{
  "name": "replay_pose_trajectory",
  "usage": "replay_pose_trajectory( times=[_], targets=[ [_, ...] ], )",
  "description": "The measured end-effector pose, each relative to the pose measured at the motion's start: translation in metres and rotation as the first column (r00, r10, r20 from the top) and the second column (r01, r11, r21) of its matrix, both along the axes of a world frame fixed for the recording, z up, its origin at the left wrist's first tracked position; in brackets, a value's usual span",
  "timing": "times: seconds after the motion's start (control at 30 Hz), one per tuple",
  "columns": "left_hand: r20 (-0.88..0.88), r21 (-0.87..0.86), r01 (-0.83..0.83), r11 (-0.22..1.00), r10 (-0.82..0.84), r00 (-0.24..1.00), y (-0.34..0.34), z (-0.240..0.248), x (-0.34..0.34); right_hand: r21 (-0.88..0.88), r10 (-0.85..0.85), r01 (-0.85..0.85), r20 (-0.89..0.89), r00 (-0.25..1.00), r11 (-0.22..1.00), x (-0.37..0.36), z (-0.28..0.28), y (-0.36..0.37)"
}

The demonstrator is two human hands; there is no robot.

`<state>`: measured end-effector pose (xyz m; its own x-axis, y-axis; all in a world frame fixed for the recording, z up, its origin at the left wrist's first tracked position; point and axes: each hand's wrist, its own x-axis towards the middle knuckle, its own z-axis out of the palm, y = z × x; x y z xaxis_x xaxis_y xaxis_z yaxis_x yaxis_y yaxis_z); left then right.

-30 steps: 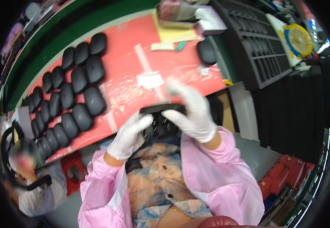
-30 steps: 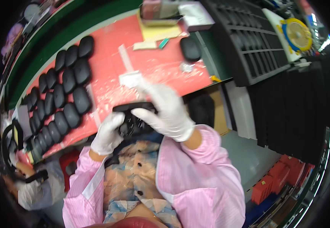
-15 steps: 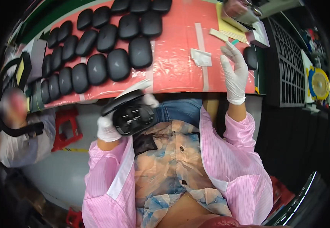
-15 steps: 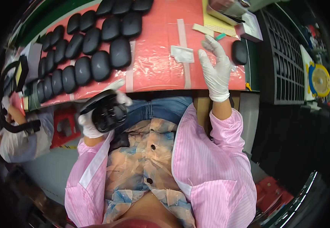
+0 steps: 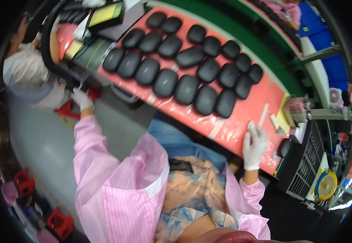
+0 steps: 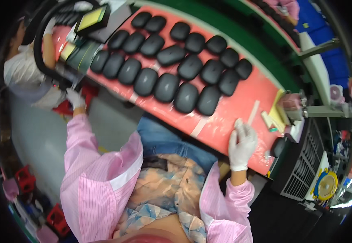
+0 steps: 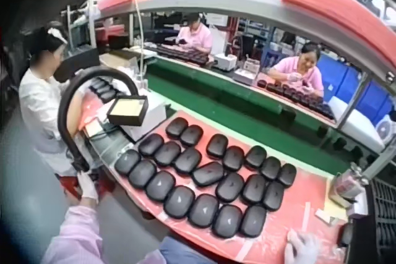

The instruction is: Cleaning and inspecting black earbud charging cases at an assembly line workstation.

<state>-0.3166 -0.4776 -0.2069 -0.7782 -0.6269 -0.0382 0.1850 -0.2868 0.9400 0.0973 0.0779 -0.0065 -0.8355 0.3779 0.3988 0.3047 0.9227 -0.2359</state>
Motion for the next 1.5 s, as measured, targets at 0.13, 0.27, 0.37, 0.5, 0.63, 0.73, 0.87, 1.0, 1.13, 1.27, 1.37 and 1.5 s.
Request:
replay_pose_trajectory(
  times=[0.13, 0.27, 0.37, 0.5, 0.63, 0.73, 0.87, 1.0, 1.13, 1.27, 1.37, 1.5],
  targets=[
    [0.158, -0.838, 0.171, 0.518, -0.070, 0.985, 0.014, -0.003, 0.048, 0.016, -0.069, 0.069, -0.026, 0.997, 0.997, 0.008, -0.016, -0.002],
    [0.391, 0.238, 0.324, 0.916, -0.396, 0.831, 0.041, -0.014, 0.048, -0.168, -0.103, 0.093, -0.051, 0.993, 0.981, 0.014, -0.010, 0.008],
    [0.292, 0.626, 0.378, 0.682, -0.655, 0.697, 0.113, 0.035, 0.096, -0.054, -0.058, 0.048, -0.217, 0.974, 0.997, 0.024, 0.021, 0.053],
    [-0.004, 0.662, 0.659, 0.357, -0.877, 0.480, 0.159, 0.128, 0.164, -0.146, -0.219, 0.178, -0.343, 0.914, 0.973, 0.011, 0.101, 0.144],
    [-0.359, 0.493, 0.864, -0.105, -0.929, 0.092, 0.203, 0.197, 0.173, 0.078, -0.295, 0.317, -0.208, 0.932, 0.945, 0.004, 0.119, 0.224],
    [-0.294, 0.269, 0.955, 0.123, -0.934, 0.203, 0.255, 0.233, 0.193, 0.200, -0.268, 0.279, -0.082, 0.960, 0.939, -0.006, 0.121, 0.245],
    [-0.346, 0.099, 0.982, 0.161, -0.920, 0.186, 0.301, 0.247, 0.214, 0.248, -0.271, 0.253, 0.040, 0.962, 0.935, -0.003, 0.097, 0.252],
    [-0.297, 0.054, 0.993, 0.101, -0.948, 0.113, 0.335, 0.260, 0.233, 0.209, -0.257, 0.260, -0.042, 0.965, 0.943, 0.003, 0.096, 0.240],
    [-0.449, 0.034, 0.990, -0.140, -0.887, -0.110, 0.373, 0.260, 0.229, 0.351, -0.179, 0.163, 0.012, 0.984, 0.922, 0.003, 0.100, 0.251],
    [-0.421, 0.126, 0.991, -0.047, -0.907, 0.010, 0.407, 0.270, 0.243, -0.526, -0.133, -0.093, -0.375, 0.917, 0.845, -0.005, 0.114, 0.147],
    [-0.389, 0.095, 0.992, -0.088, -0.920, -0.044, 0.422, 0.265, 0.248, -0.440, 0.222, -0.390, -0.385, 0.896, 0.809, -0.016, 0.106, 0.065],
    [-0.215, 0.052, 0.993, 0.109, -0.970, 0.117, 0.422, 0.257, 0.250, -0.136, 0.586, -0.625, -0.241, 0.774, 0.769, -0.039, 0.105, 0.010]
  ],
)
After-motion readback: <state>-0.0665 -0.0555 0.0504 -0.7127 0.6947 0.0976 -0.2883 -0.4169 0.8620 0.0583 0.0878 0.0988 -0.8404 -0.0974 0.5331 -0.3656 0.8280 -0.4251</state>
